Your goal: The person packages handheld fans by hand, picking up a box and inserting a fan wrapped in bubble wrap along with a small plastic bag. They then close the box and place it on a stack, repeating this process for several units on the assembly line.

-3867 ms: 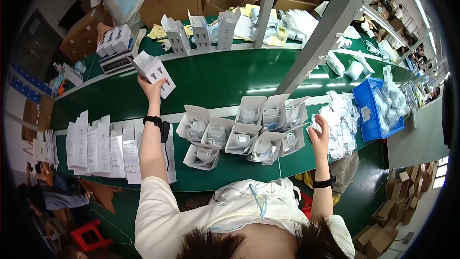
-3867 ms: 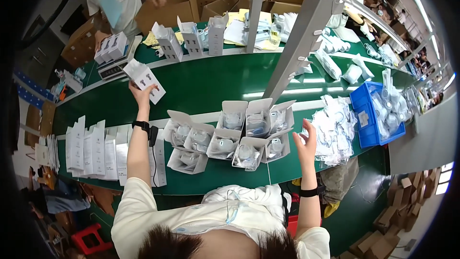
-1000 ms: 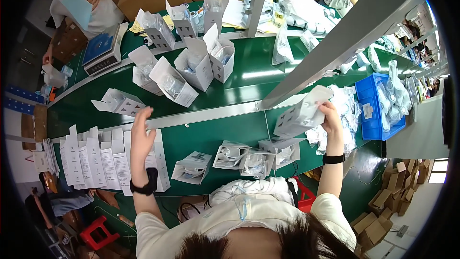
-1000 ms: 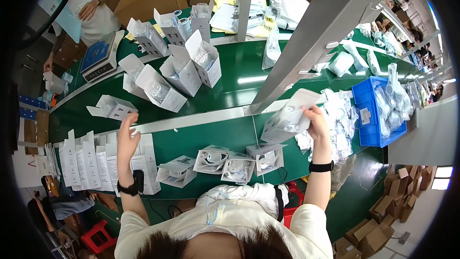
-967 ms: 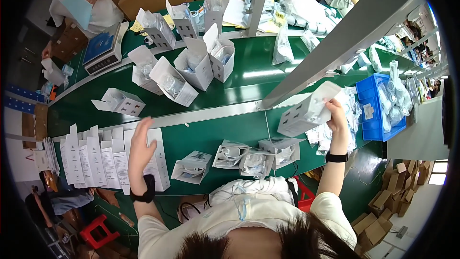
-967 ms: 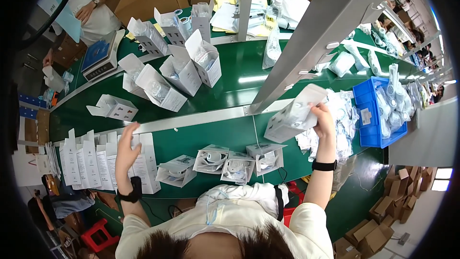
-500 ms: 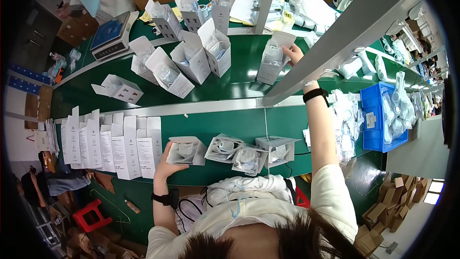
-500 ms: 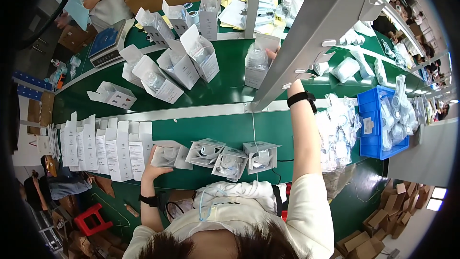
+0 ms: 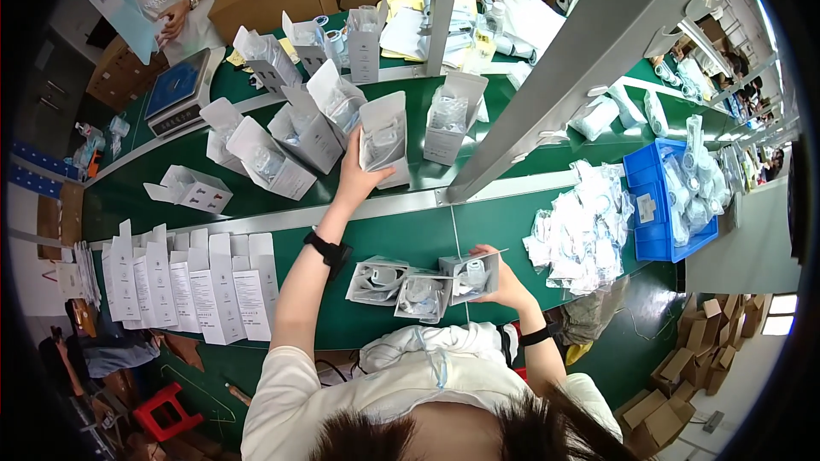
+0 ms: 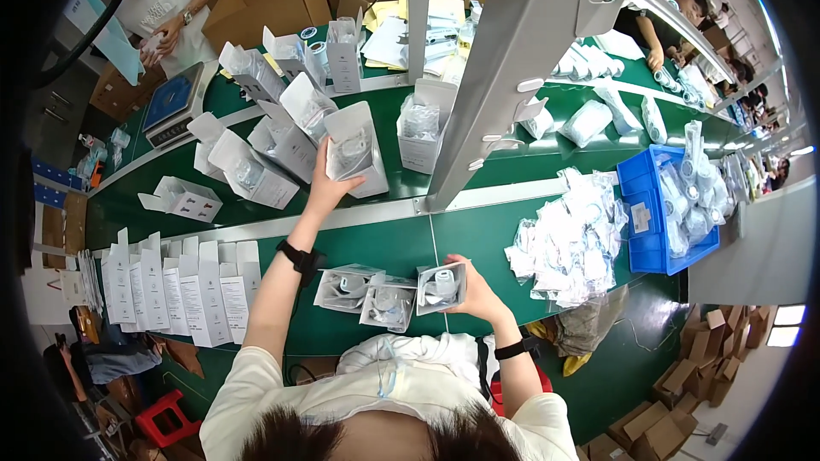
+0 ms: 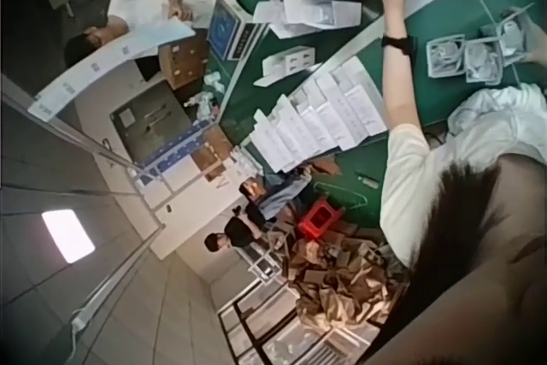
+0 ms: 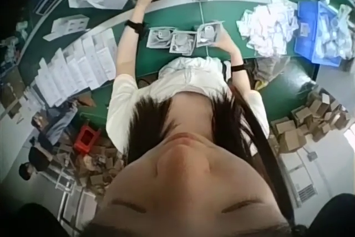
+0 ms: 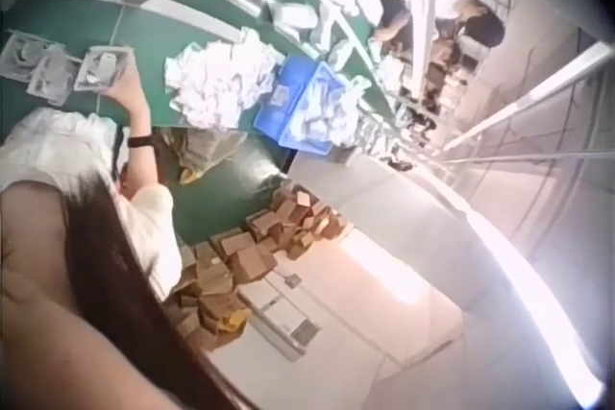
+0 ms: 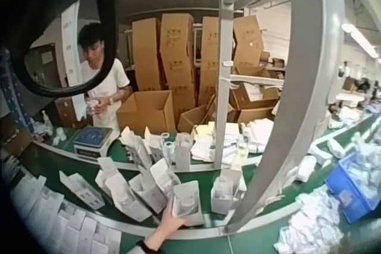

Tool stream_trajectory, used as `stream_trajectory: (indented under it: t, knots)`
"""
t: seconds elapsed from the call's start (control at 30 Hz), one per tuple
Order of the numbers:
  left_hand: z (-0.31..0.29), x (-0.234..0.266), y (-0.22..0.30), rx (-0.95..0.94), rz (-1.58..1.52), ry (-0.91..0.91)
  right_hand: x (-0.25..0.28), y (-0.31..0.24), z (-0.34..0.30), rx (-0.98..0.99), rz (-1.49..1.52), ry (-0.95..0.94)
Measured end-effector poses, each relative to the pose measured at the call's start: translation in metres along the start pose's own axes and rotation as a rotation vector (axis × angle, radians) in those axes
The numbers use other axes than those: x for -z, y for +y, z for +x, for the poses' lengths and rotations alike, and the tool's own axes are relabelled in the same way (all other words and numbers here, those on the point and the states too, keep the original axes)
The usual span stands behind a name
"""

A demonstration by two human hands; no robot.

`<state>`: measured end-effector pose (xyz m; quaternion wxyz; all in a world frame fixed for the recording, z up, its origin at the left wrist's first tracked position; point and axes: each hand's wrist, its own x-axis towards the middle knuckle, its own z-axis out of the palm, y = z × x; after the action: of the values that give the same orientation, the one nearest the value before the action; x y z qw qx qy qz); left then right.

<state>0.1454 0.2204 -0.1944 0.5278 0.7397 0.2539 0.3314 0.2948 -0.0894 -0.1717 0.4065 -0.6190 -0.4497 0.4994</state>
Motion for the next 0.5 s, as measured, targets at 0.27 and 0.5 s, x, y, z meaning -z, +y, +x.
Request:
stream_trajectory:
  t: [0.27,0.5]
  knots:
    - [-0.052,0.037,-0.021,0.303,0.010,-0.186,0.115,0.019,0.046,-0.008,0.241,0.626]
    - [-0.153,0.085,0.079,0.427,0.241,-0.685,0.177,0.057,0.220,0.277,-0.393,1.043]
